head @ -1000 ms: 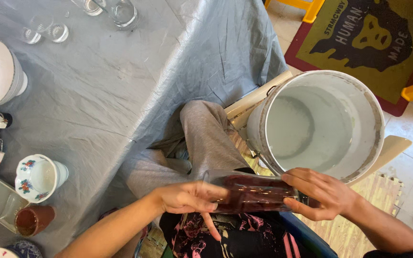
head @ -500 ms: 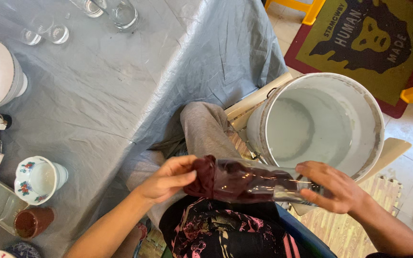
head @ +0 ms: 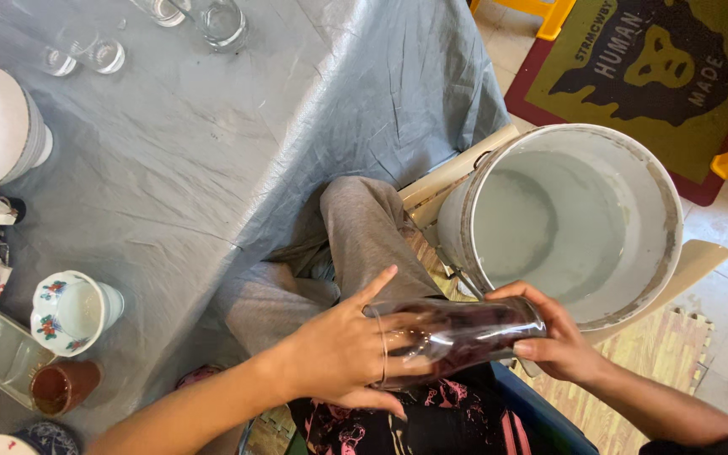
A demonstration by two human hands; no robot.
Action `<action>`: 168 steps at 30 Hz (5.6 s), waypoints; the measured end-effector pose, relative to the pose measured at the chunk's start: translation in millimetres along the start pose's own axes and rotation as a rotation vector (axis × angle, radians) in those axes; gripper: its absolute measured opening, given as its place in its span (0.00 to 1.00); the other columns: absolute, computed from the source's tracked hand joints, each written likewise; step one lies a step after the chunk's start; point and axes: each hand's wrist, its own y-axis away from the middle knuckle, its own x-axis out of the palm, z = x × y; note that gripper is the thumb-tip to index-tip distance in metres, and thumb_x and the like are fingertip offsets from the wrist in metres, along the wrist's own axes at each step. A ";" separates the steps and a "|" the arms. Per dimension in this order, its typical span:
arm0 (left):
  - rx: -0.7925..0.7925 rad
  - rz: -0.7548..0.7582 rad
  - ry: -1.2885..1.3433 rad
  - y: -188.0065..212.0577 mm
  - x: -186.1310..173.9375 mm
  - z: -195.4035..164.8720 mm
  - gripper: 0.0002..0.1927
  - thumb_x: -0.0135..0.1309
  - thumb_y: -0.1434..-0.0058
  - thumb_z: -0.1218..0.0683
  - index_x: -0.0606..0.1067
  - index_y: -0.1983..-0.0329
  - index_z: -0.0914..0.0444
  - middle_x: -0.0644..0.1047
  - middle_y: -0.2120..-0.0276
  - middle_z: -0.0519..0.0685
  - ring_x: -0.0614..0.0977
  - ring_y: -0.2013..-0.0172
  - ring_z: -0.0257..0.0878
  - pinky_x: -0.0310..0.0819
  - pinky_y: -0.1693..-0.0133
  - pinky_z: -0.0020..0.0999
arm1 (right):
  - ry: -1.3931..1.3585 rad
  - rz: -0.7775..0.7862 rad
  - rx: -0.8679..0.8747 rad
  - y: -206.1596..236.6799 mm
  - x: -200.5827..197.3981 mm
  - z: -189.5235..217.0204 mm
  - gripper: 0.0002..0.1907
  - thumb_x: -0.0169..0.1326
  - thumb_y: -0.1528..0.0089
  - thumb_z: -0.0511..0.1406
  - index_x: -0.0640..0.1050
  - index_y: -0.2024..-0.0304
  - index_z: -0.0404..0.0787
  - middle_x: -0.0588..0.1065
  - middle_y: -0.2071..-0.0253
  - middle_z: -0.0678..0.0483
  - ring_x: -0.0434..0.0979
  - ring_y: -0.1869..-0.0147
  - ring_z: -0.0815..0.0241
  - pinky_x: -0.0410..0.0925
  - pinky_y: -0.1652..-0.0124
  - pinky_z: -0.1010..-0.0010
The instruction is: The person sits on the floor with a large bucket of water and washes drinking glasses one at a time, dipping each glass in the water and wiping it inside and out with a cloth. Clean glasses are placed on the covered table beside them, and near the end they scrub a glass with a sponge in the bucket.
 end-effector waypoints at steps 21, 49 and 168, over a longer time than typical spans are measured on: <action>-0.793 -0.450 1.024 36.8 25.9 66.2 0.23 0.47 0.24 0.41 0.76 0.55 0.65 0.75 0.63 0.44 0.73 0.58 0.34 0.69 0.51 0.33 | -0.218 -0.173 0.032 -16.2 7.1 20.8 0.28 0.58 0.39 0.39 0.67 0.40 0.33 0.76 0.54 0.43 0.78 0.56 0.52 0.72 0.58 0.57; -0.756 -0.852 1.304 35.5 -28.7 59.0 0.18 0.61 0.37 0.57 0.78 0.47 0.71 0.82 0.52 0.49 0.79 0.52 0.34 0.71 0.45 0.35 | 1.372 -0.151 -0.923 -108.3 83.3 117.9 0.37 0.71 0.53 0.34 0.67 0.46 0.40 0.76 0.45 0.41 0.79 0.45 0.42 0.73 0.49 0.55; -0.473 -2.711 1.104 259.3 -204.7 312.7 0.51 0.52 0.35 0.43 0.32 0.22 0.51 0.73 0.47 0.55 0.77 0.49 0.45 0.77 0.52 0.44 | 0.620 -0.214 -0.872 -726.9 626.6 112.6 0.62 0.67 0.46 0.30 0.36 0.26 0.30 0.47 0.26 0.24 0.47 0.22 0.28 0.45 0.26 0.50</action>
